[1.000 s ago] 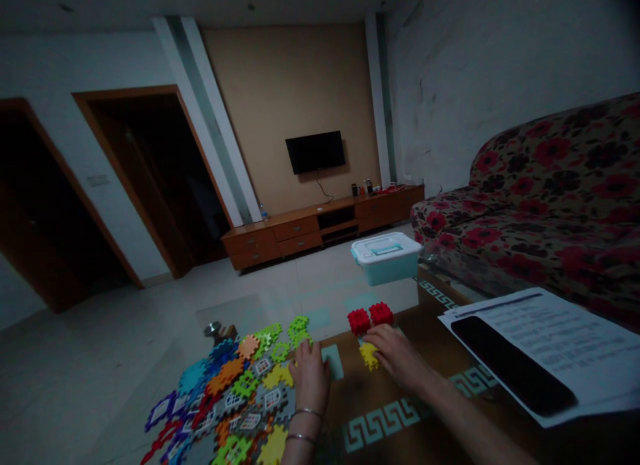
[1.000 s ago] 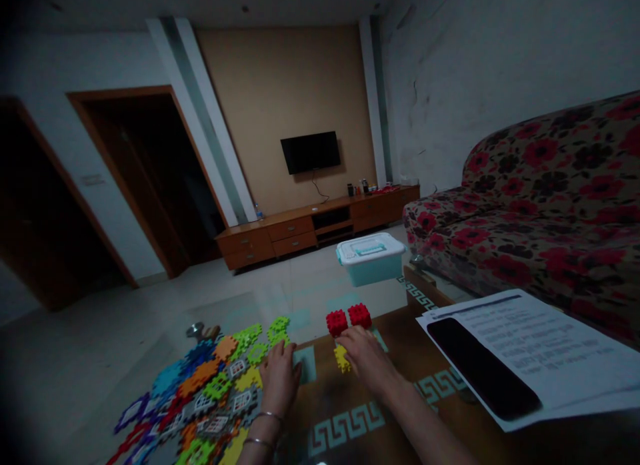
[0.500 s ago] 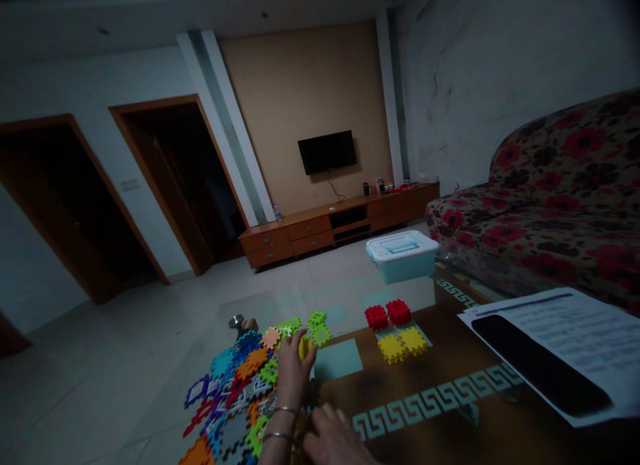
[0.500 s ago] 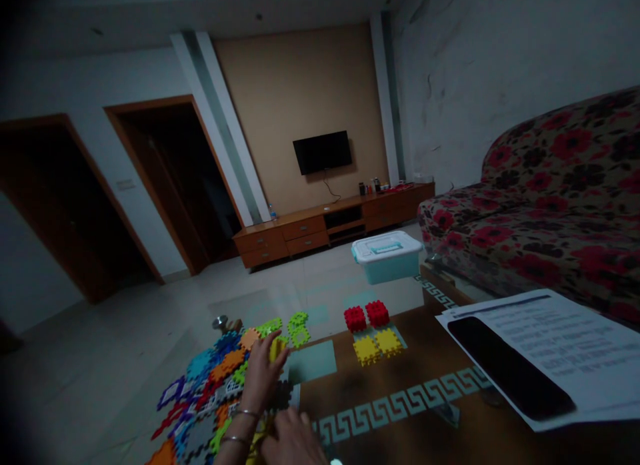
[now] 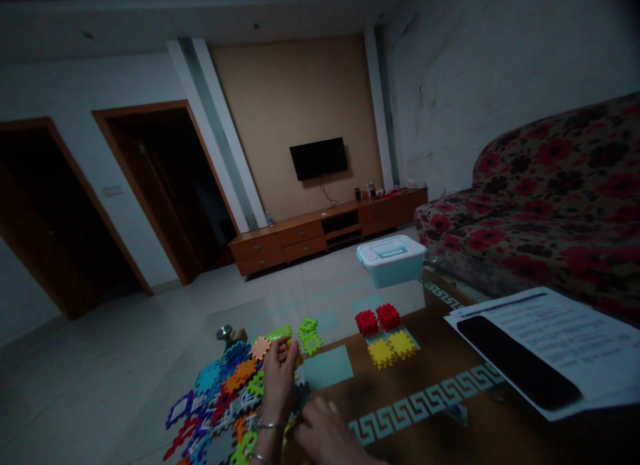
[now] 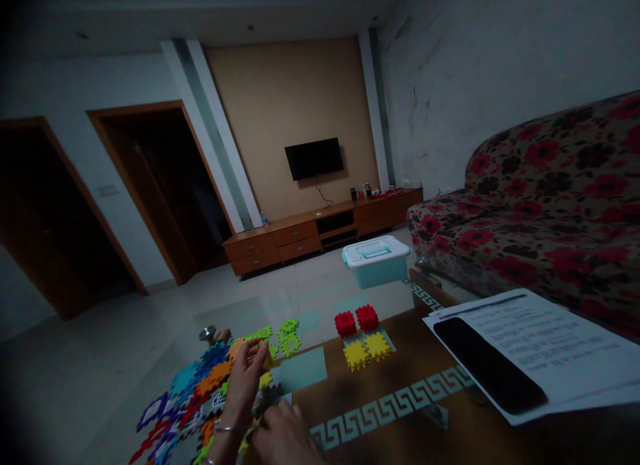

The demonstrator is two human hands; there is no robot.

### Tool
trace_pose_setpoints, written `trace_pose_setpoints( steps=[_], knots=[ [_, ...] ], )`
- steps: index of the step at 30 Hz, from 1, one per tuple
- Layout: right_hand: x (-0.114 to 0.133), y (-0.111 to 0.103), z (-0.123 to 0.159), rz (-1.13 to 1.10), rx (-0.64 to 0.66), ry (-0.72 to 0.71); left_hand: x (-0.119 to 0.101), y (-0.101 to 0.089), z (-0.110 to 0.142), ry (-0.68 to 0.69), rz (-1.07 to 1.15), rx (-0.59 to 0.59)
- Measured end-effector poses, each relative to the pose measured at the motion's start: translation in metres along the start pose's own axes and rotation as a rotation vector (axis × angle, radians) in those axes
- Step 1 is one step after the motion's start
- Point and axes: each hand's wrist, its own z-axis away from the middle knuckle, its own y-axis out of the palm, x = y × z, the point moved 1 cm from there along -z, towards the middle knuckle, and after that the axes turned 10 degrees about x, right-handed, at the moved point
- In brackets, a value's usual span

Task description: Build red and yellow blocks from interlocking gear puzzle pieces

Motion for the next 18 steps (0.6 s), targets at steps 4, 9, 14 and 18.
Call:
trace_pose_setpoints(
  steps=[4, 9, 14, 18],
  knots=[
    [-0.044, -0.052, 0.04, -0.145, -0.047, 0.171, -0.006, 0.013, 0.001, 0.03, -0.087, 0.074],
    [-0.091, -0.067, 0.076, -0.207, 0.062, 0.298, -0.009, 0.052, 0.018, 0.091, -0.318, 0.258],
    [-0.089, -0.067, 0.095, -0.079, 0.164, 0.337, -0.012, 0.076, 0.035, 0.087, -0.58, 0.383],
    [-0.076, -0.074, 0.1, -0.068, 0.22, 0.35, -0.011, 0.074, 0.035, 0.07, -0.706, 0.474]
  ],
)
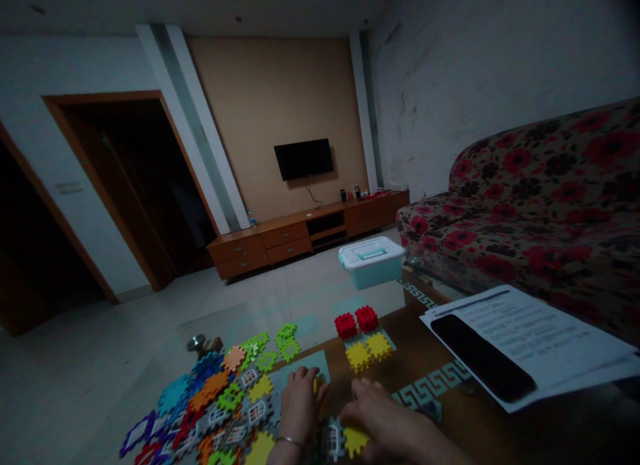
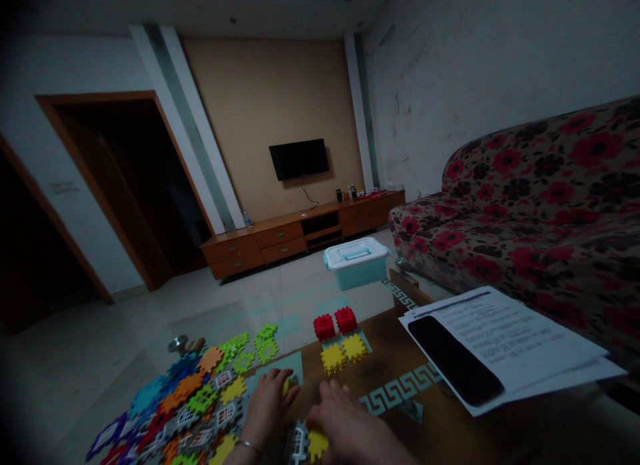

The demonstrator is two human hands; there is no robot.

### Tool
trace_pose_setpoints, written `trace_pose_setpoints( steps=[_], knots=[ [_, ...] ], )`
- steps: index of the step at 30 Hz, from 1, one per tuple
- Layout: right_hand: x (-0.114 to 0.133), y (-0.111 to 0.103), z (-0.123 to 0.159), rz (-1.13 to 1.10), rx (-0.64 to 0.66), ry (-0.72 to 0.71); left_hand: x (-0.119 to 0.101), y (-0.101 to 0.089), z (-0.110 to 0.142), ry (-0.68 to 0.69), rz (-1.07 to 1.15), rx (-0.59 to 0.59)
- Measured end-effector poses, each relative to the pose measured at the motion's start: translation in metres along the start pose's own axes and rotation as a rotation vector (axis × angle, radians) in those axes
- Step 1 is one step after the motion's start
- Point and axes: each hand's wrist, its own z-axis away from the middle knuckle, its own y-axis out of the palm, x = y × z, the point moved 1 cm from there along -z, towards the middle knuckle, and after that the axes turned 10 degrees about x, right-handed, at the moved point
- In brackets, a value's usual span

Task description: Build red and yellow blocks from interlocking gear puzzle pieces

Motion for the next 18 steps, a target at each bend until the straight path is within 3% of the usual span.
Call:
trace_pose_setpoints(
  steps=[5, 9, 14, 18],
  knots=[
    [0.007, -0.01, 0.004, -0.006, 0.122, 0.017, 0.021, -0.006, -0.001, 0.079, -0.001, 0.142],
    [0.007, -0.021, 0.006, 0.017, 0.097, 0.023, 0.033, -0.005, -0.002, 0.132, 0.007, 0.16],
    [-0.018, -0.038, 0.003, -0.041, -0.106, 0.007, 0.037, 0.005, -0.017, 0.108, -0.01, 0.097],
    [-0.051, -0.057, -0.002, -0.038, -0.345, 0.147, 0.032, 0.01, -0.028, 0.072, -0.011, -0.005]
  ],
)
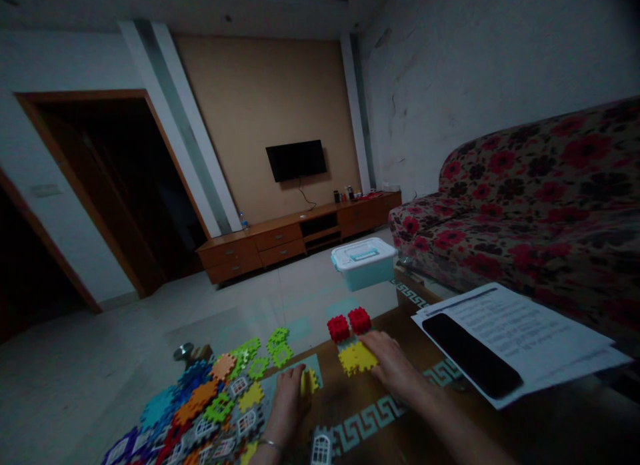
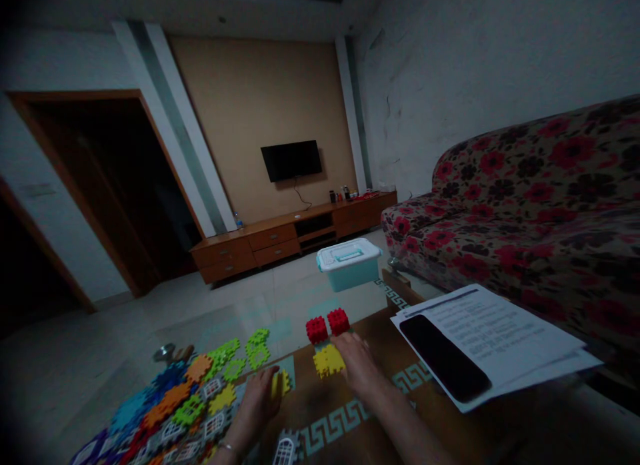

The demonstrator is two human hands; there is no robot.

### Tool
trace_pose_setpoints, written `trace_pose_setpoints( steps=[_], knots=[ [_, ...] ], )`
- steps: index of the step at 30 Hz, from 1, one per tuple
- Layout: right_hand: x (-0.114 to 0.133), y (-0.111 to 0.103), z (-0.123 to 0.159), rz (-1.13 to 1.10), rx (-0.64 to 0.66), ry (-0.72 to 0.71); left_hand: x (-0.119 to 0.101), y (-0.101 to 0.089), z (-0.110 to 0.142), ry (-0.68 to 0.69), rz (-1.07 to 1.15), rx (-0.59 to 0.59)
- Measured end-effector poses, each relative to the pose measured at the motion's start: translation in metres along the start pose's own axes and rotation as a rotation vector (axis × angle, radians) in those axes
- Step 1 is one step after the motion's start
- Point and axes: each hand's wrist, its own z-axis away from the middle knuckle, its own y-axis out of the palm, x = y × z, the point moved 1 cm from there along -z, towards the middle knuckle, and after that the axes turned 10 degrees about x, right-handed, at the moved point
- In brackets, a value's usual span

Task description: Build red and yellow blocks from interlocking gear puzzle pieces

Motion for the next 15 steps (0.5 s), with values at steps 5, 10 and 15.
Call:
trace_pose_setpoints(
  steps=[5, 10, 15],
  knots=[
    [-0.024, -0.009, -0.011, 0.03, -0.11, 0.094, -0.036, 0.005, -0.013, 0.09, 0.066, -0.104],
    [-0.026, -0.004, -0.019, 0.049, -0.12, 0.113, -0.078, 0.019, -0.032, 0.156, 0.119, -0.111],
    [-0.03, 0.003, -0.028, 0.056, -0.109, 0.103, -0.095, 0.025, -0.038, 0.164, 0.113, -0.084]
  ],
)
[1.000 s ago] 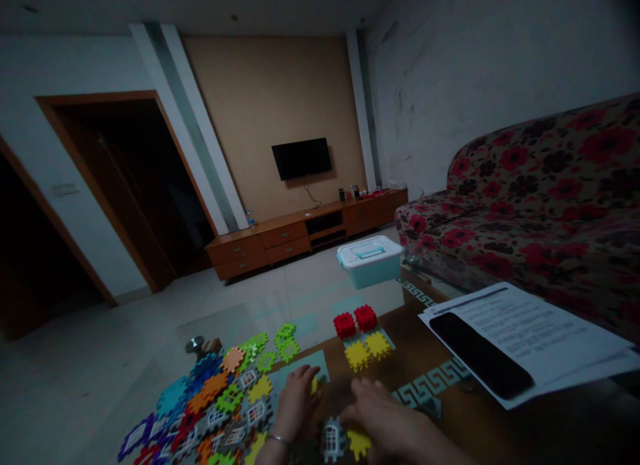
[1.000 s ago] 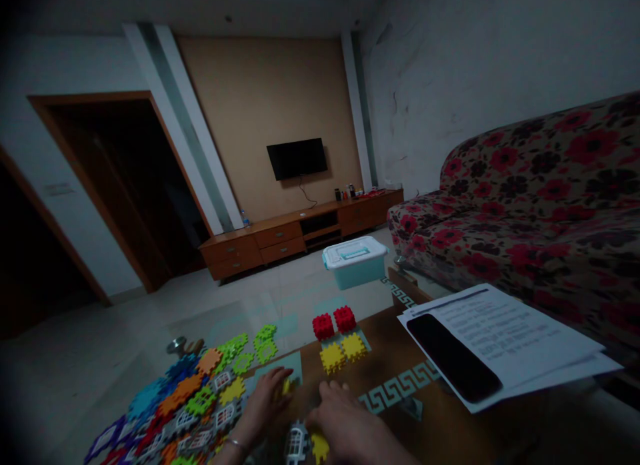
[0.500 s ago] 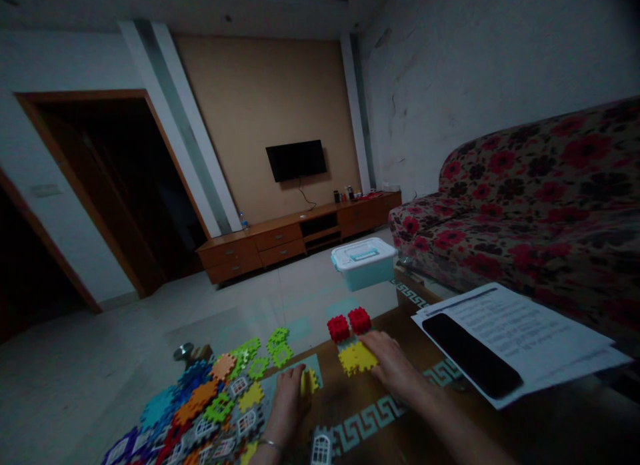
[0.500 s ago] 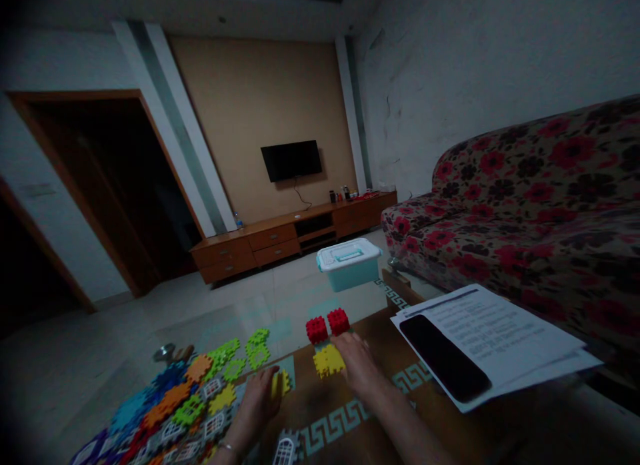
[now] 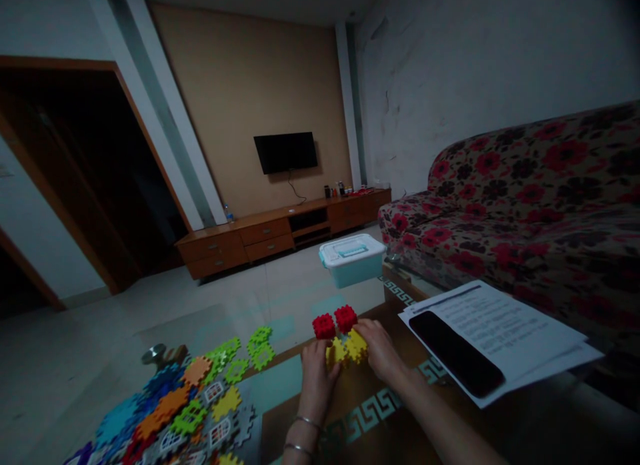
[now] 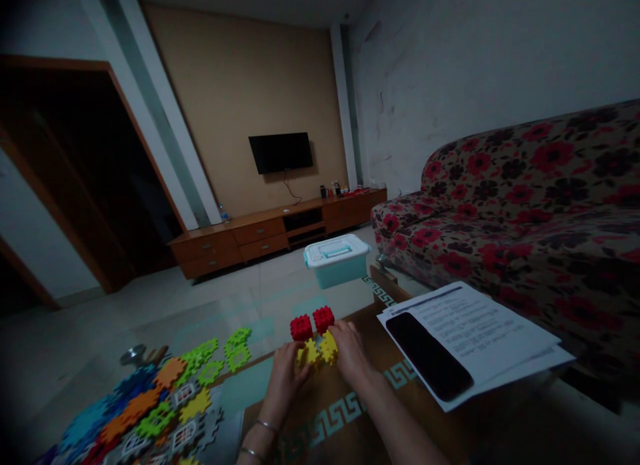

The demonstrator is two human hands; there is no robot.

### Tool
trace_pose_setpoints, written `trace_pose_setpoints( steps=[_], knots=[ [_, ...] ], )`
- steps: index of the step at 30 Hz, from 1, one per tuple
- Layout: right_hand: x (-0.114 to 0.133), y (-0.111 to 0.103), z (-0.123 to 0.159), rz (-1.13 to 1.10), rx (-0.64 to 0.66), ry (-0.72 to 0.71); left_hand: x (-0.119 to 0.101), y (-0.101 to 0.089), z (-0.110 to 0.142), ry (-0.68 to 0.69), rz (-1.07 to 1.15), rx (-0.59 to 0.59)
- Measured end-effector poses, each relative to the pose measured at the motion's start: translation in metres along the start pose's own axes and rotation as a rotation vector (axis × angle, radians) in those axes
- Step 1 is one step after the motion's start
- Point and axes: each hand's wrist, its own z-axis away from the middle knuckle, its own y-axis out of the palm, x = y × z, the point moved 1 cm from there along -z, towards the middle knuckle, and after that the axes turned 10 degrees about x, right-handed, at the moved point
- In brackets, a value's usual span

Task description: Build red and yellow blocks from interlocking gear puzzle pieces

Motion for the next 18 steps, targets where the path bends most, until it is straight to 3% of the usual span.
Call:
trace_pose_setpoints(
  steps=[7, 18],
  knots=[
    [-0.001, 0.008, -0.002, 0.009, 0.036, -0.022, -0.015, -0.002, 0.003, -0.088, -0.05, 0.065],
    [0.005, 0.001, 0.003, 0.0, 0.096, -0.044, -0.019, -0.003, 0.01, -0.126, -0.044, 0.101]
  ],
)
